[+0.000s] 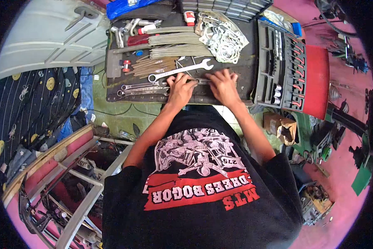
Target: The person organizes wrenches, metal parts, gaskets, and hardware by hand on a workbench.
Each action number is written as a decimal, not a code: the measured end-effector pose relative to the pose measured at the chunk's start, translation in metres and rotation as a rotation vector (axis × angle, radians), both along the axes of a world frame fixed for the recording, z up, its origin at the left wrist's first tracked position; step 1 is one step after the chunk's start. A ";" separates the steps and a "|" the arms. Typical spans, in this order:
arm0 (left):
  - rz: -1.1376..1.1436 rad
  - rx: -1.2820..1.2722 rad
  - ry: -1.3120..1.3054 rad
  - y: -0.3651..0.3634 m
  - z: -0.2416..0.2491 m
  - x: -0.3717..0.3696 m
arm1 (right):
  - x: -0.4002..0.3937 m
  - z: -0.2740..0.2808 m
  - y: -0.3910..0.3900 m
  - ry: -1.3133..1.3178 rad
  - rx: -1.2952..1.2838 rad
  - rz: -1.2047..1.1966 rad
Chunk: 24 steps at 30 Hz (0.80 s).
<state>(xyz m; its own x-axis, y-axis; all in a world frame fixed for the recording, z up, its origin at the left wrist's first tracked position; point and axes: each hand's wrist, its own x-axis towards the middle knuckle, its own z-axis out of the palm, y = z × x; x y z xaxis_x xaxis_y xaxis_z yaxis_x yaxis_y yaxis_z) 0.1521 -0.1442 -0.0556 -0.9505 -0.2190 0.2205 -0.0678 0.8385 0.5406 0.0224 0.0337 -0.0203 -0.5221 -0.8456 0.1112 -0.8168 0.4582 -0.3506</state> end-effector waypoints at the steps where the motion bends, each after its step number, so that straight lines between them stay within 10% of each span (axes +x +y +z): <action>1: -0.001 -0.023 -0.025 0.001 0.002 -0.001 | 0.003 -0.004 -0.008 -0.014 0.019 0.043; 24: 0.158 0.242 0.216 -0.036 0.052 -0.051 | -0.016 0.031 -0.064 -0.156 -0.221 -0.244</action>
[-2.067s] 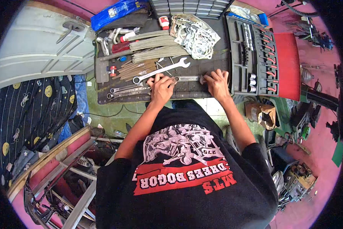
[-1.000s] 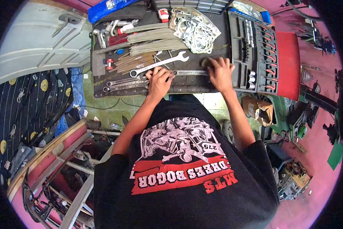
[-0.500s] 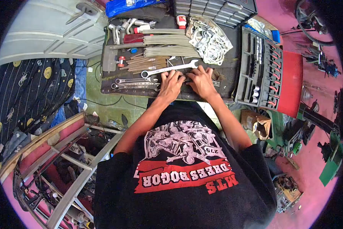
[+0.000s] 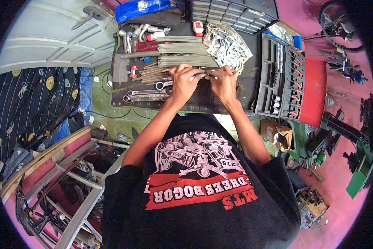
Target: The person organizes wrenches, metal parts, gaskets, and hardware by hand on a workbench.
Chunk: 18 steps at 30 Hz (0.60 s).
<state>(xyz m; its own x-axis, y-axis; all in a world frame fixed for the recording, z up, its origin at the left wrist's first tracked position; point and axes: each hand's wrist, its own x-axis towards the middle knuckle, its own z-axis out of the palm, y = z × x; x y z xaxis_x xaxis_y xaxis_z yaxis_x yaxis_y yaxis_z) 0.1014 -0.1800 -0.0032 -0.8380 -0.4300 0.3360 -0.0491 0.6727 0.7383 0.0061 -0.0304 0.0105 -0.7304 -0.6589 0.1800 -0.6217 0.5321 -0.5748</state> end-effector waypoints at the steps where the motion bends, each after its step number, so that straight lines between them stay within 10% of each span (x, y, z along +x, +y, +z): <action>1: 0.005 0.015 0.015 -0.001 0.003 -0.001 | 0.000 0.005 -0.002 0.006 -0.010 -0.011; 11: 0.045 0.040 0.236 -0.041 0.041 -0.048 | -0.030 0.053 -0.050 0.192 -0.383 -0.087; 18: -0.095 -0.324 0.470 -0.090 0.161 -0.104 | -0.079 0.142 -0.092 0.468 -0.630 -0.139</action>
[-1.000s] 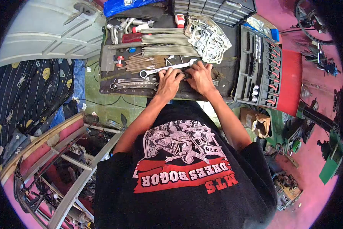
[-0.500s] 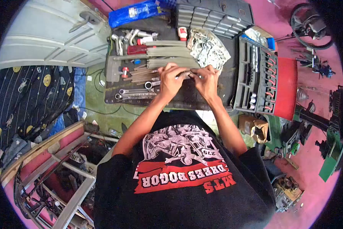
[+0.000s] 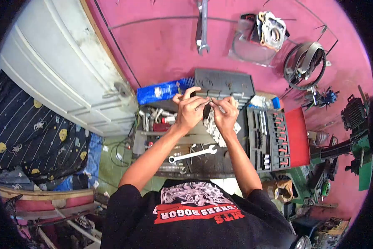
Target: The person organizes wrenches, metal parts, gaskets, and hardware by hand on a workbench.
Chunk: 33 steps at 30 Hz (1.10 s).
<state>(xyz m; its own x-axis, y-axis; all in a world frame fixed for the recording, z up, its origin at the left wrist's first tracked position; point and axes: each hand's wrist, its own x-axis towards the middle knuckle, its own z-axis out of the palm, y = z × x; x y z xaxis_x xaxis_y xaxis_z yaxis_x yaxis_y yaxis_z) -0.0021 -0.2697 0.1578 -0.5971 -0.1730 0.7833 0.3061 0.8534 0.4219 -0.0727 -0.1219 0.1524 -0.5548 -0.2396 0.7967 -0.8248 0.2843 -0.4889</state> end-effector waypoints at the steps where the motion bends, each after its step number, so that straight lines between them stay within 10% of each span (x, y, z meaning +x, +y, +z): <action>1: 0.000 -0.028 0.022 -0.005 0.018 -0.008 | -0.008 0.015 -0.006 0.029 -0.015 -0.012; 17: 0.295 -0.302 0.407 -0.080 0.227 -0.076 | -0.089 0.226 -0.100 0.417 -0.206 0.023; 33: 0.463 -0.271 0.434 -0.170 0.252 -0.073 | -0.093 0.254 -0.220 0.455 -0.243 0.026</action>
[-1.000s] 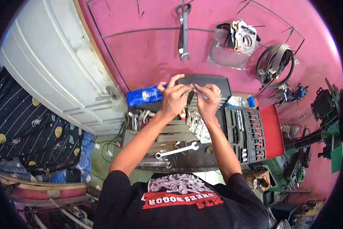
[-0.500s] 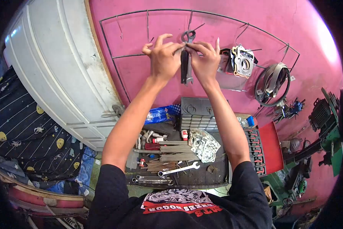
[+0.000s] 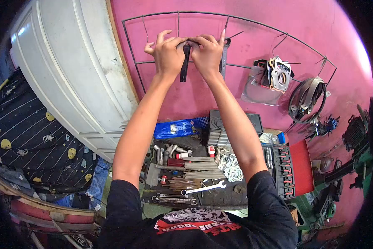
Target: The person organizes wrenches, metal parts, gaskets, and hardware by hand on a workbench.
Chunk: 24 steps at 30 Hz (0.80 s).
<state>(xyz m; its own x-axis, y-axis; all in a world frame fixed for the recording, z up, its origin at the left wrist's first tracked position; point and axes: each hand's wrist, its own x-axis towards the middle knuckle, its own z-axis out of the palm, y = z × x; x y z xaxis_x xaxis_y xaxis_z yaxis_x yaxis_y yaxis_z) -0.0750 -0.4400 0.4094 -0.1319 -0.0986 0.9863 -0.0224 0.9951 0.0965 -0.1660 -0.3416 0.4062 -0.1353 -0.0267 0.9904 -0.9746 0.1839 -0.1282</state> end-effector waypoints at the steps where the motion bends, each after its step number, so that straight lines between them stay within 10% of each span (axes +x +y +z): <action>1: 0.014 0.015 -0.009 -0.002 -0.001 -0.001 | -0.001 -0.001 -0.003 0.000 0.000 0.002; 24: -0.066 0.112 -0.078 -0.049 -0.024 -0.034 | -0.032 -0.029 -0.047 -0.144 0.074 0.025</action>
